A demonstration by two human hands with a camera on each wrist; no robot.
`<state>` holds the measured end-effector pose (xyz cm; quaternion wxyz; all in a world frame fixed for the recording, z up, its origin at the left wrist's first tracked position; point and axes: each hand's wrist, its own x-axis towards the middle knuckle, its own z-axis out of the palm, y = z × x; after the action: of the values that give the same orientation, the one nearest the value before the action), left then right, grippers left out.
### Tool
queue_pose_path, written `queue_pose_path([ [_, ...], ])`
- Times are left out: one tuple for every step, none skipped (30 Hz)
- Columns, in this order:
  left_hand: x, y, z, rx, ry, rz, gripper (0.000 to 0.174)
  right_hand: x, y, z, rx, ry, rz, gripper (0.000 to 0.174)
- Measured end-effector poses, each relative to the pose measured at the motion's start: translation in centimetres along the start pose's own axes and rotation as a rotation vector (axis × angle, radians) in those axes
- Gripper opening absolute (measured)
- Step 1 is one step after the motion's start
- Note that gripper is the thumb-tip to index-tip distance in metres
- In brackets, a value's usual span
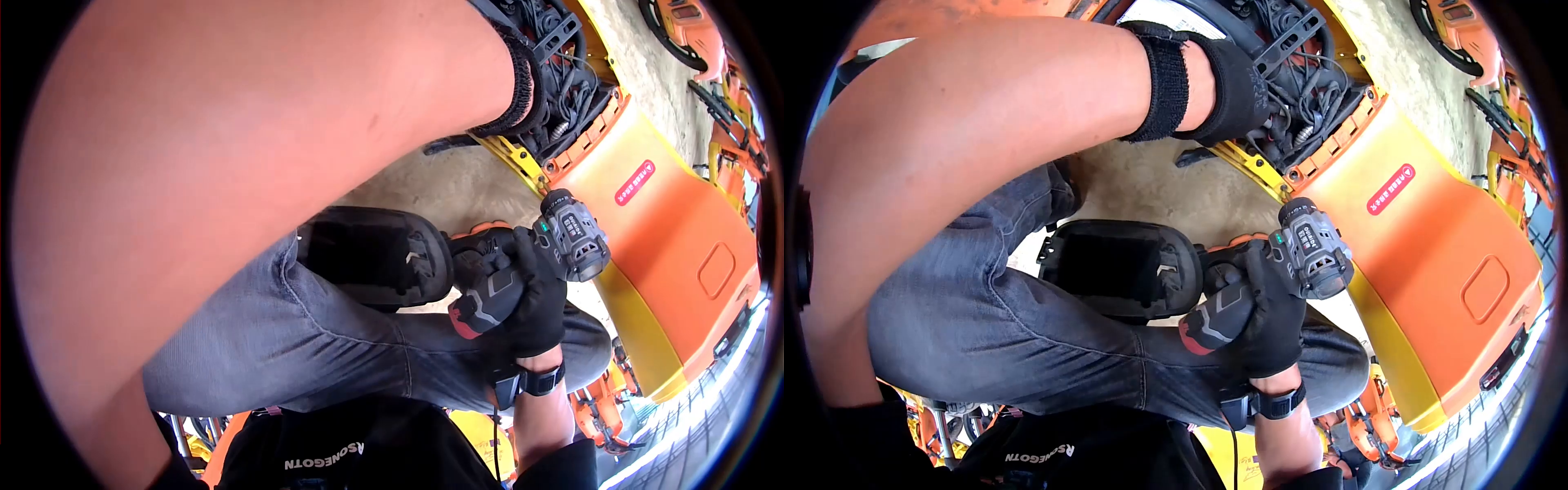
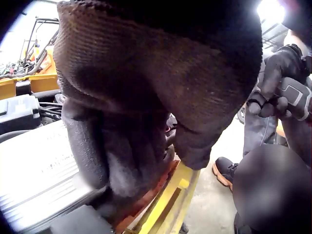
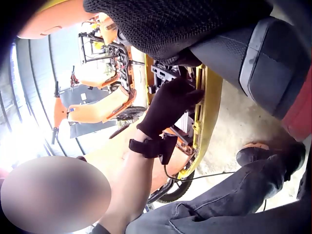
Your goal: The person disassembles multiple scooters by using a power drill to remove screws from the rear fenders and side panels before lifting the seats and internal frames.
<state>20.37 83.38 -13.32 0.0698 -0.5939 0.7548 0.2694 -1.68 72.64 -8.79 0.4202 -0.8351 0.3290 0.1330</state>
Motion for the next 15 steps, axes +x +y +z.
queue_pose_path([
  [-0.7,0.2,0.4,-0.015,-0.018,0.008,0.018,0.0,-0.2,0.0,-0.054,0.023,-0.061,0.025],
  [-1.5,0.5,0.6,-0.026,-0.031,0.019,0.018,0.1,-0.3,0.2,-0.082,0.032,-0.092,0.030],
  [-2.3,0.7,0.9,-0.042,-0.047,0.024,0.018,0.1,-0.4,0.4,-0.110,0.041,-0.124,0.036],
  [-3.0,0.8,1.3,-0.050,-0.071,0.030,0.018,0.2,-0.3,1.0,0.000,0.095,-0.040,0.036],
  [-3.6,0.9,1.6,-0.063,-0.081,0.028,0.018,0.4,-0.7,1.6,0.055,0.120,0.001,0.037],
  [-4.1,1.0,1.9,-0.072,-0.092,0.025,0.018,0.5,-1.0,2.1,0.111,0.148,0.041,0.037],
  [-4.5,1.1,2.1,-0.076,-0.095,0.023,0.018,0.8,-1.8,2.8,0.275,0.217,0.061,0.036],
  [-4.8,1.2,2.1,-0.076,-0.099,0.024,0.019,1.0,-2.3,3.3,0.438,0.290,0.084,0.035],
  [-4.9,1.2,2.2,-0.074,-0.102,0.024,0.019,1.0,-1.5,4.1,0.357,0.317,0.017,0.034],
  [-5.0,1.2,2.3,-0.077,-0.103,0.024,0.019,1.0,-1.0,4.4,0.354,0.321,0.023,0.034],
  [-5.1,1.2,2.4,-0.075,-0.100,0.026,0.019,1.1,-0.6,4.5,0.314,0.302,0.021,0.033],
  [-5.1,1.2,2.5,-0.080,-0.099,0.025,0.019,1.3,-1.4,3.8,0.058,0.280,-0.078,0.032],
  [-5.3,1.2,2.5,-0.086,-0.102,0.022,0.019,1.5,-2.3,3.2,-0.195,0.287,-0.181,0.030],
  [-5.4,1.2,2.6,-0.084,-0.093,0.021,0.019,1.6,-2.0,3.0,-0.196,0.284,-0.184,0.030],
  [-5.5,1.2,2.7,-0.090,-0.094,0.017,0.019,1.6,-1.4,2.8,-0.158,0.268,-0.163,0.027],
])
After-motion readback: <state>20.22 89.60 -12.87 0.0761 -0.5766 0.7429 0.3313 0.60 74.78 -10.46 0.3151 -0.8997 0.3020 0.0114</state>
